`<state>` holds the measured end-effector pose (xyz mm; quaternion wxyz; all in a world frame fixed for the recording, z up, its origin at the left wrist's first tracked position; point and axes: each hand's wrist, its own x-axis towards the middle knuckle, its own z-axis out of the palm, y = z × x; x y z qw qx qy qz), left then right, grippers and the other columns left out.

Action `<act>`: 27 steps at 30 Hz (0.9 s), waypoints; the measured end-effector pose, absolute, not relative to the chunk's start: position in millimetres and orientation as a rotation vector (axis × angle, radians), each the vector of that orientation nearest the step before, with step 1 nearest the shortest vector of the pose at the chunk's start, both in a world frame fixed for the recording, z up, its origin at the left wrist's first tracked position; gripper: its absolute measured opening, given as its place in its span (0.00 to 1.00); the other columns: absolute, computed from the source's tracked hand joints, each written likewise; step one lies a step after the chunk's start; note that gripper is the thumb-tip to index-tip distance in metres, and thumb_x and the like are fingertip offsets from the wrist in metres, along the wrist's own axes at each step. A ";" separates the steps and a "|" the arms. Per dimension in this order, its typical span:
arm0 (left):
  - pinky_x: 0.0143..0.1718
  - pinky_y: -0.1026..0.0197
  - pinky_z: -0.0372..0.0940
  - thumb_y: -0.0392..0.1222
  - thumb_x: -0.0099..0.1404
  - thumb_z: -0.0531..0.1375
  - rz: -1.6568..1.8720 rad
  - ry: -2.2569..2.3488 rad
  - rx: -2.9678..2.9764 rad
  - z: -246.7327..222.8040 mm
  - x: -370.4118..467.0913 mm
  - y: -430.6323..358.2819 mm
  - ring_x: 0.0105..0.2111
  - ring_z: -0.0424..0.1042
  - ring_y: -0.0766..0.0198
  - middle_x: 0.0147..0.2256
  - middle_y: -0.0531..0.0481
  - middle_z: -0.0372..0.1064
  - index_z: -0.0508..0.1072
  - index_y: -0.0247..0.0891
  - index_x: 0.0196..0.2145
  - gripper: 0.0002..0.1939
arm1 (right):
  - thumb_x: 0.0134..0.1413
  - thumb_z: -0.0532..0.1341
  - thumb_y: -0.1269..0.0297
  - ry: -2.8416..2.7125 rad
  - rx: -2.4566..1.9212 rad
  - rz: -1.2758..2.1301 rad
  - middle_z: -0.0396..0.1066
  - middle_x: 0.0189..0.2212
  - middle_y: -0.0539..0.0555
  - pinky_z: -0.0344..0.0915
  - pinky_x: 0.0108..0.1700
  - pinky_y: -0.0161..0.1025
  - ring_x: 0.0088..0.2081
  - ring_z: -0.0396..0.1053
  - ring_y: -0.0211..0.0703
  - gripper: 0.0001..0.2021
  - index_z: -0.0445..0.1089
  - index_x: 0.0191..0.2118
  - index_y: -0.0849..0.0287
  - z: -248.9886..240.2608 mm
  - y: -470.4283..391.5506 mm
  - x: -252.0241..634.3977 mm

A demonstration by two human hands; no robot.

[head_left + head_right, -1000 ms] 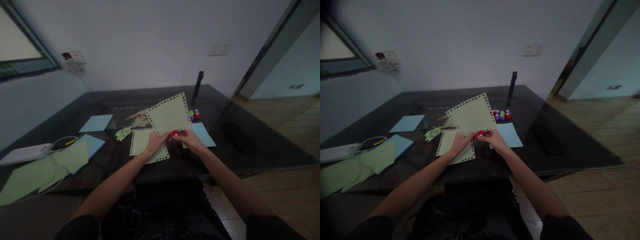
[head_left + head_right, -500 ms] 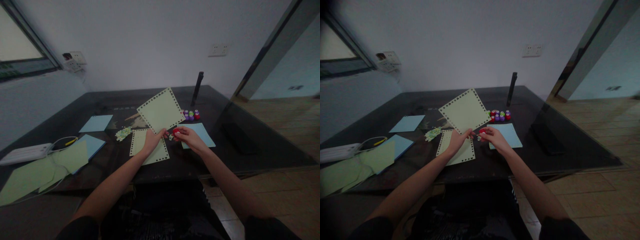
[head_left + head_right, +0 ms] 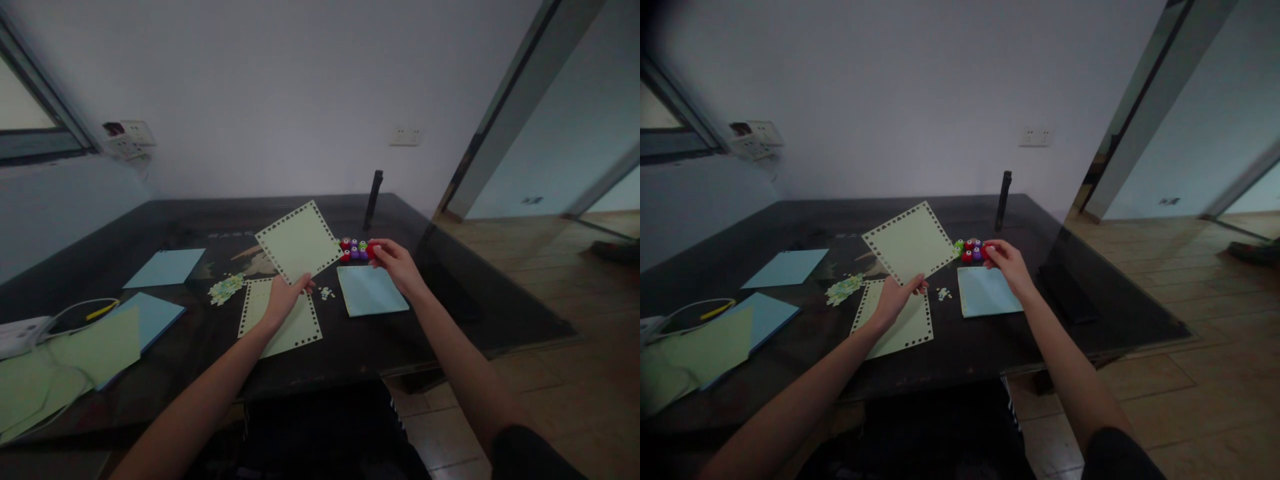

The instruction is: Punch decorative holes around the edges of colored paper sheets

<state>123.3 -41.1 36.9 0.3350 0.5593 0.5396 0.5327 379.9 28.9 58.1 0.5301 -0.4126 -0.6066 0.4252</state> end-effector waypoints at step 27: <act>0.26 0.64 0.65 0.44 0.58 0.59 1.335 1.259 1.440 40.2 127.0 -44.3 0.20 0.69 0.66 0.23 0.45 0.74 0.73 0.32 0.24 0.13 | 0.43 0.65 0.54 -1.783 -1.004 1.185 0.72 0.27 0.53 0.58 0.25 0.36 0.23 0.64 0.37 0.15 0.70 0.33 0.60 50.8 13.5 326.5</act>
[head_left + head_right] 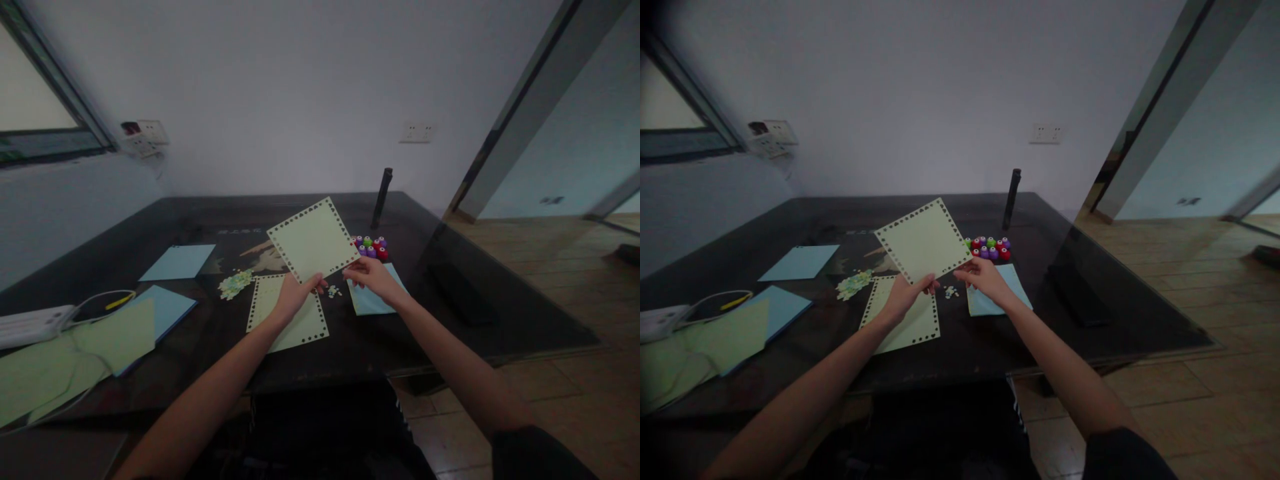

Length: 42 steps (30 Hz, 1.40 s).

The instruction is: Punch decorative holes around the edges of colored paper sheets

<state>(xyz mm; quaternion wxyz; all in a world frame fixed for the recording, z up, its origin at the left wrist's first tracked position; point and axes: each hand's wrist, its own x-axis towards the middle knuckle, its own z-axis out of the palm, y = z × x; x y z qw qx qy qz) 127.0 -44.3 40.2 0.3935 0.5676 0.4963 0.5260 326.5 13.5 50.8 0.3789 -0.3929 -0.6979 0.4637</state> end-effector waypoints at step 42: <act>0.33 0.58 0.69 0.37 0.53 0.61 1.285 1.282 1.559 20.3 129.7 -38.5 0.28 0.73 0.62 0.30 0.46 0.75 0.73 0.36 0.32 0.07 | 0.42 0.65 0.54 -1.637 -1.020 1.287 0.70 0.22 0.54 0.61 0.22 0.37 0.21 0.64 0.39 0.14 0.71 0.27 0.62 35.2 -20.6 299.0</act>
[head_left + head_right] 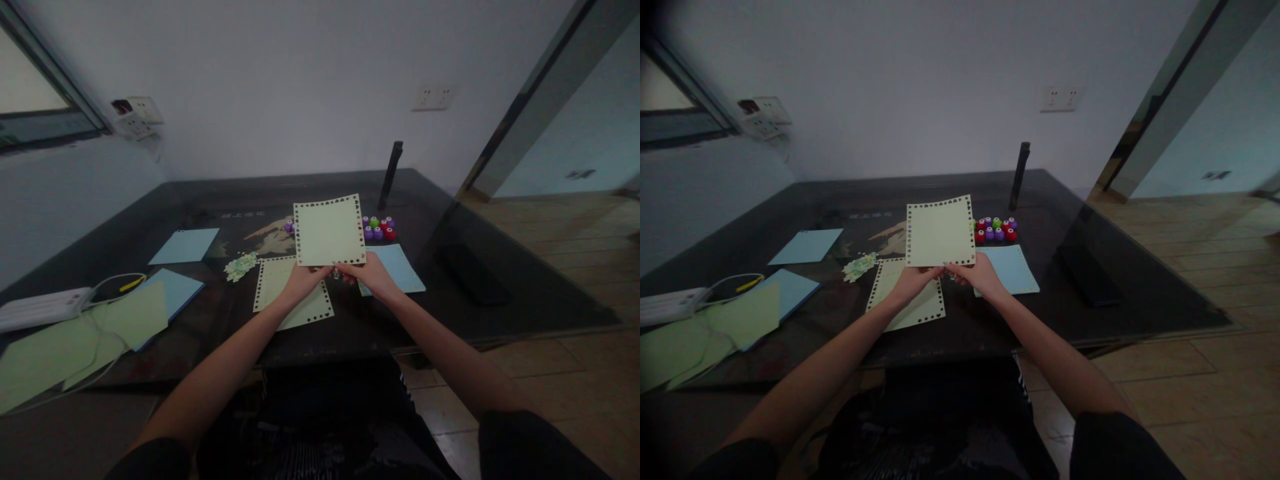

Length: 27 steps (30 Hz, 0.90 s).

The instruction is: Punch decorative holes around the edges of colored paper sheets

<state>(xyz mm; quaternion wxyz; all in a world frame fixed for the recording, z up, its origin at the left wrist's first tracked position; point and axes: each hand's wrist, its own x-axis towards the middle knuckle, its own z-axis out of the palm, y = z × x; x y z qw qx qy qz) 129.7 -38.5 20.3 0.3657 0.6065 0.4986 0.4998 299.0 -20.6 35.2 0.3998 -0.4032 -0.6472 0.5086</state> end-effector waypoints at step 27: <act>0.35 0.59 0.67 0.37 0.54 0.62 1.239 1.407 1.812 9.3 121.8 -28.3 0.32 0.73 0.61 0.33 0.46 0.76 0.75 0.34 0.34 0.08 | 0.46 0.63 0.61 -1.622 -1.043 1.294 0.72 0.23 0.56 0.63 0.23 0.36 0.22 0.66 0.38 0.09 0.70 0.25 0.62 40.4 -17.0 307.0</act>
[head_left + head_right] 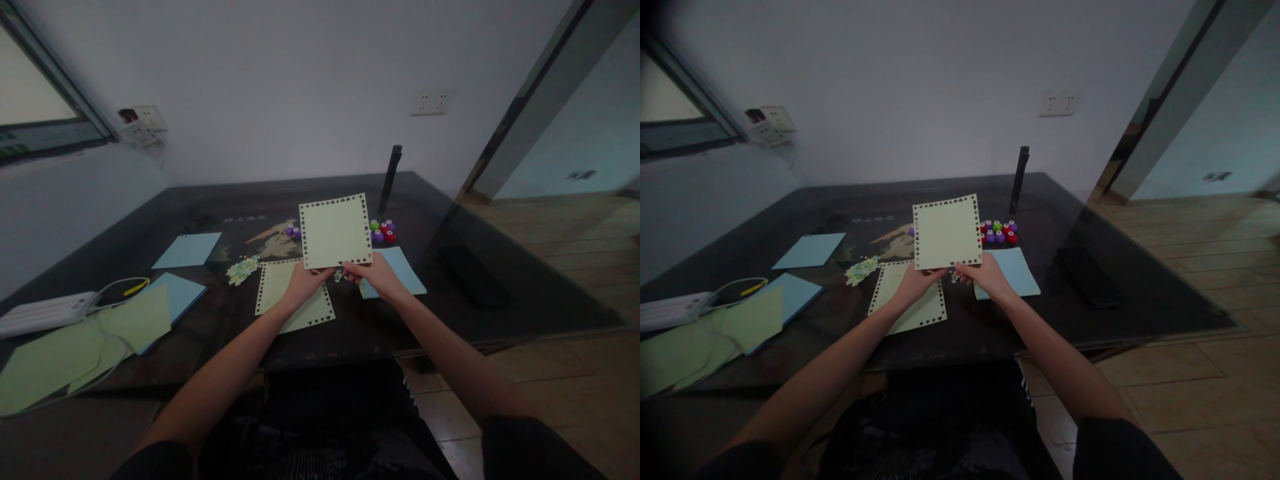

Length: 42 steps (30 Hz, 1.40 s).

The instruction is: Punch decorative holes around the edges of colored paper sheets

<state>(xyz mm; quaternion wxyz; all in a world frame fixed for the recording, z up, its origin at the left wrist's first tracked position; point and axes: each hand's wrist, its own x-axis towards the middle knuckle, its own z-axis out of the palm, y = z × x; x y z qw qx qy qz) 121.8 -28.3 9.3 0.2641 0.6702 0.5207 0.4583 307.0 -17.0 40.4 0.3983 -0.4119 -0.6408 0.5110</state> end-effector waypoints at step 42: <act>0.27 0.65 0.60 0.46 0.58 0.57 1.274 1.377 1.725 56.4 121.4 -38.0 0.22 0.64 0.68 0.19 0.55 0.62 0.69 0.35 0.23 0.12 | 0.38 0.66 0.56 -1.407 -1.080 0.970 0.73 0.28 0.54 0.65 0.33 0.40 0.28 0.69 0.41 0.16 0.71 0.33 0.61 54.0 6.9 364.6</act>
